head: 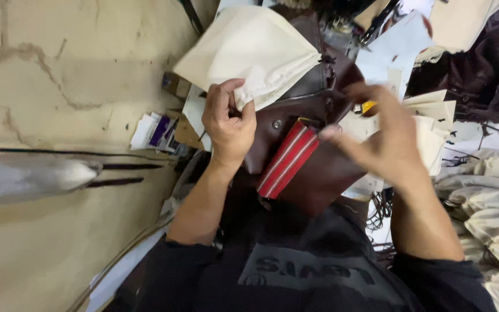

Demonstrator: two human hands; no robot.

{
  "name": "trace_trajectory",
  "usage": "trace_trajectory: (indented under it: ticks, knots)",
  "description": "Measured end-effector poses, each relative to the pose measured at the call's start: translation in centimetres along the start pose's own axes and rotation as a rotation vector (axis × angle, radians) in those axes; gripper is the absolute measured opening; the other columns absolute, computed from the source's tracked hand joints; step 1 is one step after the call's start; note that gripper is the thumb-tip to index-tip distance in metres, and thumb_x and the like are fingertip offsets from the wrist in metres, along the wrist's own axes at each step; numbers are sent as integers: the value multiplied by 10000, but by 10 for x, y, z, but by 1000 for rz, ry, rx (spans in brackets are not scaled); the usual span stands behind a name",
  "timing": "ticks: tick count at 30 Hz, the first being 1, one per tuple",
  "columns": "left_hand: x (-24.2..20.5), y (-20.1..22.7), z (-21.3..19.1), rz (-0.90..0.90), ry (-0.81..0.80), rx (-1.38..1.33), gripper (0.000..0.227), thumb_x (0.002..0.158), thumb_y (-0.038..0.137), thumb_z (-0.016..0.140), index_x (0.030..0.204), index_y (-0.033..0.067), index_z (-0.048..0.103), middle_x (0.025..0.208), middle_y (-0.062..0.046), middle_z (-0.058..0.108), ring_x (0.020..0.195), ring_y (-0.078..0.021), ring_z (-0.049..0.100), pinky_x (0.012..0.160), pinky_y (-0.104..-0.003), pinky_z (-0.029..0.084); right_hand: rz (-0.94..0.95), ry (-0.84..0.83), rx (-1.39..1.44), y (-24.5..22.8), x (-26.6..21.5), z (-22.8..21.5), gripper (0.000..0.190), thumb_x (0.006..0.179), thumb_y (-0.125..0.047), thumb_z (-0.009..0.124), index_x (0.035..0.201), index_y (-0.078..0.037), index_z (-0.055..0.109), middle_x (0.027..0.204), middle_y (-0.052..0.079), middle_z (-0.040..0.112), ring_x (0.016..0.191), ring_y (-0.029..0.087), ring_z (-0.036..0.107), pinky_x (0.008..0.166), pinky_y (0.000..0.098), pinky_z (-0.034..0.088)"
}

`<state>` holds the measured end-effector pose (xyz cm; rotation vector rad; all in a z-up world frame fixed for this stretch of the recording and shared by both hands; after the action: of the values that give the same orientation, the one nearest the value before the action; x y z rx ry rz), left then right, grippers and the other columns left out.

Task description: The person zips and closes the flap of a leather bag, uses a lighter on a thread end, places the bag inside a white protective pouch, and then wipes the leather surface with a cloth while handling a separate leather strap.

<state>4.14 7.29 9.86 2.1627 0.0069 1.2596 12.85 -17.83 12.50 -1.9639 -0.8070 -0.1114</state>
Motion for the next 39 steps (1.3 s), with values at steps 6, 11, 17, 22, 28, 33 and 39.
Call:
trace_trajectory:
  ticks: [6,11,17,22,28,33,39]
  knots:
    - [1,-6,-12,-66,43,7,168,916,-104,729,1006,17,654,871,-112,584,740,-245,581,668,-364,514,552,-651,-320,82,-60,45,802,755,-624,693,1416,-207,515,1314,63,693,1126,262,681,943,411,494]
    - [-5,-6,8,201,103,90,143,1045,136,674,1181,132,633,977,-43,590,792,-161,602,582,-251,583,524,-534,253,123,-98,65,232,935,-216,763,896,-146,545,757,-67,401,668,64,371,569,245,296]
    - [32,72,57,435,-352,-116,408,1021,-7,580,1395,155,571,1114,-109,635,952,-352,671,820,-465,569,401,-773,-86,68,-47,47,542,797,-476,752,1212,-159,606,1067,15,708,948,170,653,866,323,482]
    - [38,83,93,354,-399,-241,316,1030,-7,636,1322,63,539,1076,-110,551,918,-320,630,831,-405,539,244,-780,-7,47,-27,78,677,805,-389,796,1372,-155,509,1139,56,695,800,194,593,730,324,466]
    - [4,1,84,-235,-393,-275,238,1054,149,566,1291,133,554,1245,-75,668,886,-233,754,741,-299,580,340,-659,347,82,-79,51,808,785,-231,785,1476,-29,419,1387,115,556,1285,203,542,1121,331,420]
    - [-34,-18,82,-452,-466,-290,323,1102,144,446,1419,194,482,1368,-4,671,731,-161,836,683,-255,643,691,-242,479,116,-143,25,488,794,-93,836,1180,-111,537,985,22,636,824,107,602,707,223,507]
    - [-5,-28,61,-435,-274,-296,336,1098,133,508,1425,203,538,1395,16,661,683,-123,681,701,-245,645,499,204,-1,114,-144,-127,644,982,27,632,1589,45,418,1564,255,476,1438,370,474,1283,518,378]
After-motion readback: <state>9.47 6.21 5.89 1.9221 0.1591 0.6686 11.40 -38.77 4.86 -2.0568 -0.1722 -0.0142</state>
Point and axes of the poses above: each hand's wrist, its own x-axis towards the middle knuckle, its own z-axis out of the palm, y = z × x, the point moved 10 cm from there along x, towards the middle knuckle
